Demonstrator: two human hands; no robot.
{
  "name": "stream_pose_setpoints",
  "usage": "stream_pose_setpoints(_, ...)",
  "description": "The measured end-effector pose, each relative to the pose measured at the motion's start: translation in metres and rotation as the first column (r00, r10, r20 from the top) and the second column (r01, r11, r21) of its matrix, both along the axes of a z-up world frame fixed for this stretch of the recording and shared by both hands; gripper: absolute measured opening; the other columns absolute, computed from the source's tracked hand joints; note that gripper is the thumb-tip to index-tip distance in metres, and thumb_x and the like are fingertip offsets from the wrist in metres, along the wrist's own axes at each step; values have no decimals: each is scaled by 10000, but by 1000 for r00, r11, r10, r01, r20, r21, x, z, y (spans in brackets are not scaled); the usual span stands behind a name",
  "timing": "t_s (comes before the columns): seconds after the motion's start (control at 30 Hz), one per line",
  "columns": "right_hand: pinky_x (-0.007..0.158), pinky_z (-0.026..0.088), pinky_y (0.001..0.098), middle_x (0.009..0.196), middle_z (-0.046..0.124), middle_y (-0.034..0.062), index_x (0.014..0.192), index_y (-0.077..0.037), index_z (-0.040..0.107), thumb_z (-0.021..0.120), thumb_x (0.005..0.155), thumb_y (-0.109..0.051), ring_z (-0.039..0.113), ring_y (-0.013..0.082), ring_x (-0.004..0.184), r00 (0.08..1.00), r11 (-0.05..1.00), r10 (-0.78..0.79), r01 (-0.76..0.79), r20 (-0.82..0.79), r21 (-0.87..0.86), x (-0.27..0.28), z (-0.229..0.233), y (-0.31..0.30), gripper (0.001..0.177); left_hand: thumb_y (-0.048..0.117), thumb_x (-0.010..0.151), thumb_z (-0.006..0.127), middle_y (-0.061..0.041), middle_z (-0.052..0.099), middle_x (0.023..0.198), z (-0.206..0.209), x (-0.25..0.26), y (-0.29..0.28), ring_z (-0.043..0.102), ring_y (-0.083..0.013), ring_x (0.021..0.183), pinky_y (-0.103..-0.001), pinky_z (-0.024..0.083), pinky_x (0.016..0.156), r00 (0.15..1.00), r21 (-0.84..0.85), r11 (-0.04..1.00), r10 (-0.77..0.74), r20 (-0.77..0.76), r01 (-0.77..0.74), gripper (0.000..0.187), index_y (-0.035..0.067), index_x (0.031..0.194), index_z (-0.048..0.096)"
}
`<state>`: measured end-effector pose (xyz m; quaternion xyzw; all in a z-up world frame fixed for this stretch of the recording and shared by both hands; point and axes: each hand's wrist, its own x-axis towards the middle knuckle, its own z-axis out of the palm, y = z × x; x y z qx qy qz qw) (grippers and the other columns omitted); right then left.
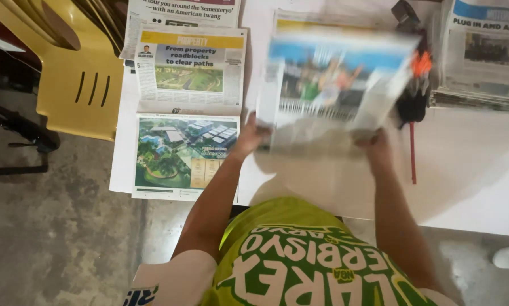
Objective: Sorting through stacks of newspapers and cleaning them with a handheld duster.
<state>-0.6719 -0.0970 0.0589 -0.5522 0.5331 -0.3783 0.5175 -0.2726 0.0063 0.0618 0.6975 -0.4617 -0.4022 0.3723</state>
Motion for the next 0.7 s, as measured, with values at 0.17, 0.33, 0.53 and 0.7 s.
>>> stream_pose_setpoints(0.17,528,486,414,843,625,135,1167,-19,638,725,991,-351,635,269,676,883,968,-73,176,-464,182,-10,-37,19,386,490,980,588,-257,617,1380,1,1,18,577,-444,1286,-578,470,1089,999,210,977,-45,-6,46,678,126,1536,454)
stream_pose_setpoints(0.33,460,454,417,746,607,142,1048,-34,679,711,999,-463,616,254,615,869,963,-66,183,-490,196,-14,-56,8,433,518,1031,527,-308,605,1370,5,-2,16,570,-452,1291,-568,457,1107,1000,164,986,-12,16,9,701,6,1507,476)
stream_pose_setpoints(0.53,615,537,420,937,676,125,1277,-120,702,720,955,-293,627,232,767,946,948,-68,160,-317,274,-8,-19,22,366,541,990,545,-215,642,1360,12,-7,15,574,-393,1302,-519,458,1125,1000,221,975,-14,-8,15,653,139,1504,509)
stream_pose_setpoints(0.7,637,510,301,889,611,28,1185,-88,671,694,888,-63,587,109,726,984,982,-136,120,111,144,-5,39,21,299,315,1023,625,-210,669,1320,30,-16,1,598,-365,1287,-504,469,1114,983,-60,997,31,-183,-43,430,163,1425,598)
